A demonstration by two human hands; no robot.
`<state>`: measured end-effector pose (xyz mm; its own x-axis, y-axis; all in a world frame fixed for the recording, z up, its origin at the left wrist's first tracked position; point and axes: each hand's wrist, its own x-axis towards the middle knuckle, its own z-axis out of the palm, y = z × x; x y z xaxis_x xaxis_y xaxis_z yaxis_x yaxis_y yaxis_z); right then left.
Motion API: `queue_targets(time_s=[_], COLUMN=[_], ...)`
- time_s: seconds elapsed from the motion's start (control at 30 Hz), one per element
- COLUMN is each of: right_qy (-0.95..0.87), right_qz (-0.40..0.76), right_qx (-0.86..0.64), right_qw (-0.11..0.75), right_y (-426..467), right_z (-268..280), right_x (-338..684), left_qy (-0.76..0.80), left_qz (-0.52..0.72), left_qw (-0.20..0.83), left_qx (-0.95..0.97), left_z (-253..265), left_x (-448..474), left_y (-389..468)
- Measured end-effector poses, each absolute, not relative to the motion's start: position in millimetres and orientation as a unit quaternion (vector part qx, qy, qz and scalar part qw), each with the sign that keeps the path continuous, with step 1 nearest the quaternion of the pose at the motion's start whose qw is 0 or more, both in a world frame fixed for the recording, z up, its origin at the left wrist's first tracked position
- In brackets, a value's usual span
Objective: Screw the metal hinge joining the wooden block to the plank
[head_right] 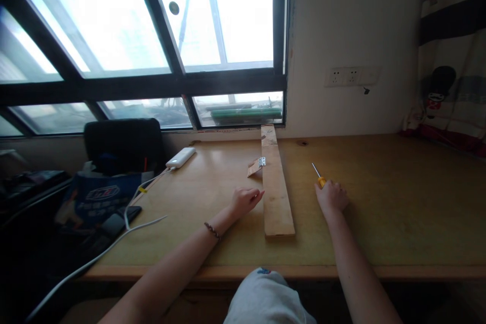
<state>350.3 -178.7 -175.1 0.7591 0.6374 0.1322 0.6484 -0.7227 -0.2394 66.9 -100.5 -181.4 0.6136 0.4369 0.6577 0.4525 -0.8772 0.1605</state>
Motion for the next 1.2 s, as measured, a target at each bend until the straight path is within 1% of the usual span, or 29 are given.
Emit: queue_targets(time_s=[0.3,0.4,0.47,0.57,0.63,0.7,0.77,0.87,0.93,1.0,1.1,1.17,1.2], right_qy=[-0.344,-0.338,-0.358,-0.418,-0.456,-0.504,-0.569,-0.651,-0.679,-0.678,-0.648,-0.635,-0.631], right_qz=[-0.035,-0.071,-0.121,-0.192,-0.215,-0.213,-0.185,-0.117,-0.070,-0.021,0.060,0.097,0.110], right_qx=[-0.926,-0.924,-0.905,-0.845,-0.806,-0.765,-0.714,-0.636,-0.599,-0.580,-0.567,-0.554,-0.549], right_qw=[0.154,0.164,0.195,0.272,0.312,0.340,0.364,0.397,0.420,0.451,0.505,0.529,0.537], right_y=[-179,-178,-177,-174,-172,-170,-167,-157,-142,-120,-82,-62,-55], right_z=[-176,-178,-178,-178,-177,-176,-174,-168,-163,-158,-154,-158,-161], right_x=[350,349,347,341,334,324,313,293,281,272,263,260,259], left_qy=[-0.256,-0.255,-0.257,-0.263,-0.270,-0.285,-0.308,-0.347,-0.374,-0.398,-0.384,-0.337,-0.311], left_qz=[-0.354,-0.354,-0.352,-0.348,-0.343,-0.341,-0.350,-0.414,-0.476,-0.518,-0.500,-0.472,-0.471], left_qw=[-0.002,-0.003,-0.001,-0.011,-0.034,-0.073,-0.138,-0.293,-0.425,-0.568,-0.737,-0.799,-0.815], left_qx=[-0.900,-0.900,-0.900,-0.900,-0.899,-0.893,-0.874,-0.789,-0.673,-0.500,-0.244,-0.157,-0.133], left_z=[-183,-184,-184,-183,-183,-183,-184,-186,-188,-187,-181,-178,-178], left_x=[67,67,67,67,68,70,73,81,89,97,106,110,111], left_y=[-101,-101,-100,-100,-100,-101,-101,-98,-93,-86,-71,-61,-57])
